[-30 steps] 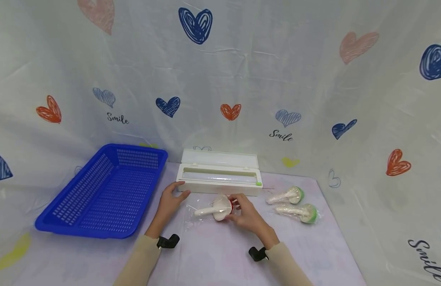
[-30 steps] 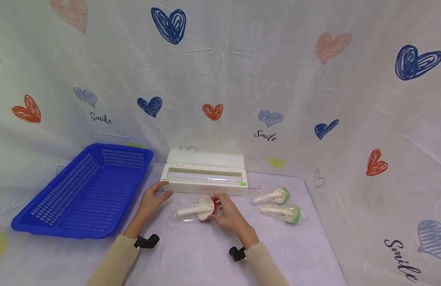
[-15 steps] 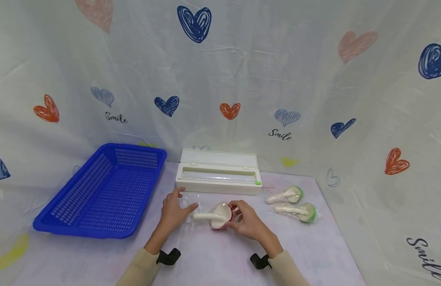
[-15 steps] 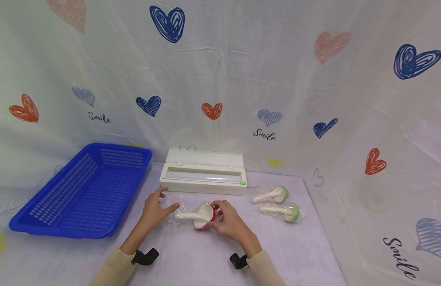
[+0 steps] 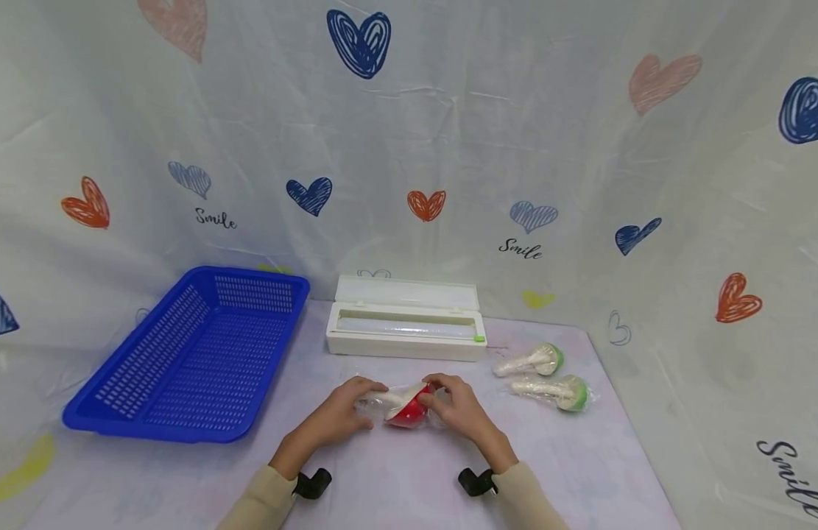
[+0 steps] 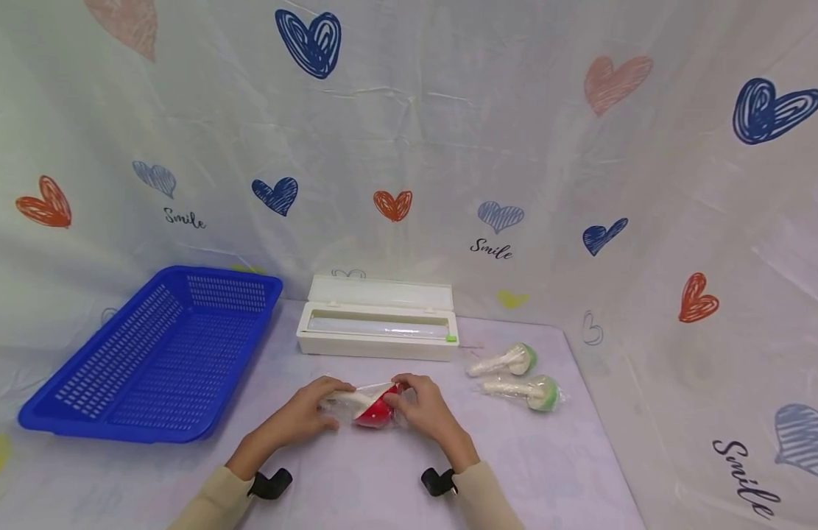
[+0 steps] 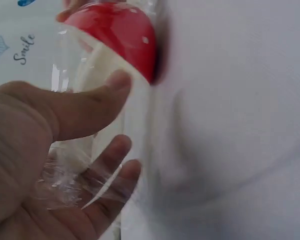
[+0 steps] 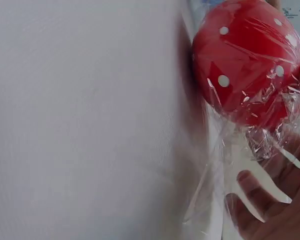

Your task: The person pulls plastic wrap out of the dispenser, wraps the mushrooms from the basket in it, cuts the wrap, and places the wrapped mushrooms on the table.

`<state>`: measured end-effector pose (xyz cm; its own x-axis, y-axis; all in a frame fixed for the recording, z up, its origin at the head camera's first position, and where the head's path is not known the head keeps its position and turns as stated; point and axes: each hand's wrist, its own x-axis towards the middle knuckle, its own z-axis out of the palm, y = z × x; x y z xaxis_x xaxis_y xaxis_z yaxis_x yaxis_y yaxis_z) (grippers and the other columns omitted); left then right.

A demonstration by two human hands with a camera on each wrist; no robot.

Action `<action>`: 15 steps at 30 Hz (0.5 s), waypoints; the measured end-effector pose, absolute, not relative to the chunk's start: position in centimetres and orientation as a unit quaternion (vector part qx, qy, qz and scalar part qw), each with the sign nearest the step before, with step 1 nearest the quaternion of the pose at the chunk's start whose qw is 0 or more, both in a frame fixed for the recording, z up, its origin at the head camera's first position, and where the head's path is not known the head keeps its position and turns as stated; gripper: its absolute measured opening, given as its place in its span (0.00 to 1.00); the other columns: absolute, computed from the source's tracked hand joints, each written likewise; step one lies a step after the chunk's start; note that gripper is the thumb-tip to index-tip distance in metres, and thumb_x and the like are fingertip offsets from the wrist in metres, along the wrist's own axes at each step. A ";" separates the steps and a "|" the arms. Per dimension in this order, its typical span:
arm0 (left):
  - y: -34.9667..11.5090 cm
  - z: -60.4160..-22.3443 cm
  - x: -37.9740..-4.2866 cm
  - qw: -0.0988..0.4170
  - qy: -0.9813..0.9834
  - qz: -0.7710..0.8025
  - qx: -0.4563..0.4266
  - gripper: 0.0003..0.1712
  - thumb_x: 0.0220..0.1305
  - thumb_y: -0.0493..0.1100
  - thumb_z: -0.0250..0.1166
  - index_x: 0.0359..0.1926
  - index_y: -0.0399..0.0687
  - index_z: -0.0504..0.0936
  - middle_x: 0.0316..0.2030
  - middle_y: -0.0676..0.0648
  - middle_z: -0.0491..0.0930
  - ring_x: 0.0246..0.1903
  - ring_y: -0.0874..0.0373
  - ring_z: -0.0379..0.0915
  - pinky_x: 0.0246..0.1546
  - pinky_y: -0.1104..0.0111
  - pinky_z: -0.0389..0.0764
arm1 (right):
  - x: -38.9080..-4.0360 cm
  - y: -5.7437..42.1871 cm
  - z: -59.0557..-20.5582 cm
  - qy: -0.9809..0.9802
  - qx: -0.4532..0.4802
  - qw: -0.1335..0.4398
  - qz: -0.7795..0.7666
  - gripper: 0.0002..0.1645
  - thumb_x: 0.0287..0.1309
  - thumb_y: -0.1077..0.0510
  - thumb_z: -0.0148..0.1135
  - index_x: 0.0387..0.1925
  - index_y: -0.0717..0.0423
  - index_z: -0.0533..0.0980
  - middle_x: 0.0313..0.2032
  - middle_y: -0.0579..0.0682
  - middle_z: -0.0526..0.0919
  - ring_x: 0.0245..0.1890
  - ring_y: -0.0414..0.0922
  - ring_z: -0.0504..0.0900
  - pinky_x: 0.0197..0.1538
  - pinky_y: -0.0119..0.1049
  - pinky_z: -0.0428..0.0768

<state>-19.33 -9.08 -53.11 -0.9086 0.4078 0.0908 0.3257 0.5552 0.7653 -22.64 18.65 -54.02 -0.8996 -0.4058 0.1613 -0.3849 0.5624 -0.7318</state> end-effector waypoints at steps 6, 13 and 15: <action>-9.1 -54.0 -19.5 0.023 0.872 0.451 0.187 0.22 0.68 0.41 0.69 0.61 0.51 0.77 0.48 0.47 0.87 0.45 0.58 0.81 0.47 0.63 0.80 | -22.5 18.5 -54.1 0.863 -0.186 0.045 -0.467 0.27 0.71 0.45 0.62 0.62 0.58 0.75 0.45 0.52 0.86 0.46 0.49 0.87 0.53 0.47 0.86; -9.5 -54.3 -19.6 0.027 0.875 0.467 0.127 0.11 0.69 0.46 0.69 0.51 0.60 0.86 0.44 0.54 0.87 0.36 0.61 0.73 0.36 0.71 0.76 | -22.0 19.1 -54.2 0.856 -0.210 0.066 -0.468 0.29 0.65 0.55 0.67 0.66 0.49 0.72 0.62 0.55 0.80 0.53 0.51 0.84 0.55 0.43 0.86; -9.6 -54.3 -19.6 0.039 0.871 0.475 0.119 0.11 0.69 0.46 0.69 0.51 0.57 0.87 0.40 0.53 0.86 0.33 0.61 0.73 0.33 0.71 0.76 | -21.9 19.1 -54.2 0.855 -0.215 0.058 -0.469 0.27 0.65 0.59 0.66 0.65 0.49 0.74 0.61 0.54 0.81 0.53 0.51 0.84 0.55 0.41 0.85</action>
<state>-19.58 -9.61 -54.29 -0.9685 0.2448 0.0456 0.1710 0.5207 0.8365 -21.89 19.12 -54.18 -0.9009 -0.4217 0.1025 -0.3131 0.4679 -0.8265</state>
